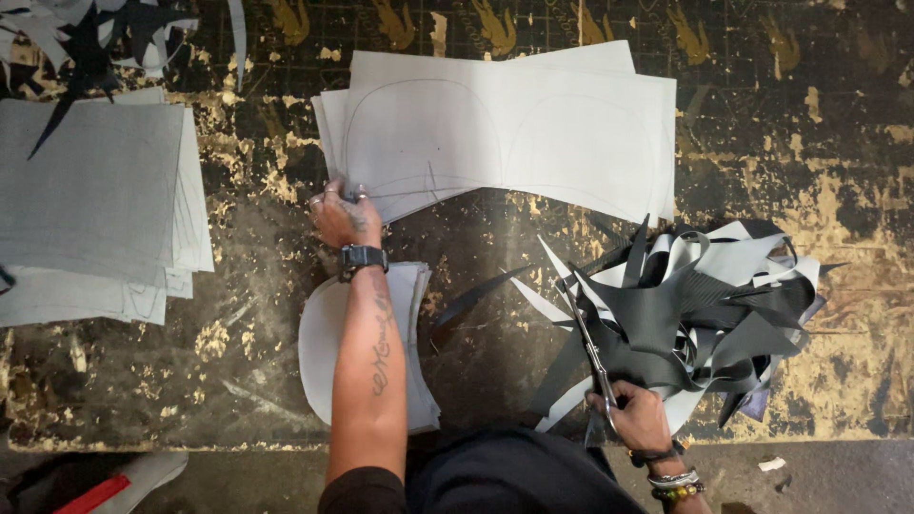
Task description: The person uses scissors to cut a white sheet of paper along a curved outline. They rotate the paper to follow the line, then place the cut piece on a stack of similar pieces and pick up another sheet to continue cutting.
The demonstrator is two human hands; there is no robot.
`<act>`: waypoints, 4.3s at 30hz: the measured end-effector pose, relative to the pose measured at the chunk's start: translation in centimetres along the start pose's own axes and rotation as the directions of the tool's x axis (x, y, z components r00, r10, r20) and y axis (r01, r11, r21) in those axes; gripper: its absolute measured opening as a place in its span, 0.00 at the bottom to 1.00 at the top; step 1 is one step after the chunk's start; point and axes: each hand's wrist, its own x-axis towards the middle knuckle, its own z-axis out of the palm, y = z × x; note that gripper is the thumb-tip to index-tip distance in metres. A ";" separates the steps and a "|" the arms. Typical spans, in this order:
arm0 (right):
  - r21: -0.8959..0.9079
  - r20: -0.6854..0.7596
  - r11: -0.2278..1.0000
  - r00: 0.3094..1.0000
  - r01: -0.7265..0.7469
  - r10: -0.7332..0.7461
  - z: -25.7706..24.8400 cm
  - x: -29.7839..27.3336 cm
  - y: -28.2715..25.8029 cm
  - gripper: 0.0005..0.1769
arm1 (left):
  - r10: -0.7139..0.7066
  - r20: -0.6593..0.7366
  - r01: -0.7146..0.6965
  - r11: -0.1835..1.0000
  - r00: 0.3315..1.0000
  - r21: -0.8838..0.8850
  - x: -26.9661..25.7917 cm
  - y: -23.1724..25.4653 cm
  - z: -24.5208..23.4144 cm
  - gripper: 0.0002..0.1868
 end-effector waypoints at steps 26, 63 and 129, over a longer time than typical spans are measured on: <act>-0.043 0.003 0.998 0.999 0.049 -0.049 0.5 -0.1 0.3 0.18 | 0.005 0.593 0.546 0.383 0.805 -0.745 -11.3 -1.7 -9.7 0.30; 0.452 0.259 0.890 0.963 -0.058 -0.068 2.5 -1.0 0.1 0.22 | -0.163 0.732 0.657 0.596 0.662 -0.462 -13.0 1.1 -4.6 0.32; 0.718 0.323 0.642 0.687 0.270 -0.651 0.4 -1.7 -10.3 0.33 | 0.262 0.623 0.552 0.300 0.737 -0.778 -17.2 2.4 -12.1 0.13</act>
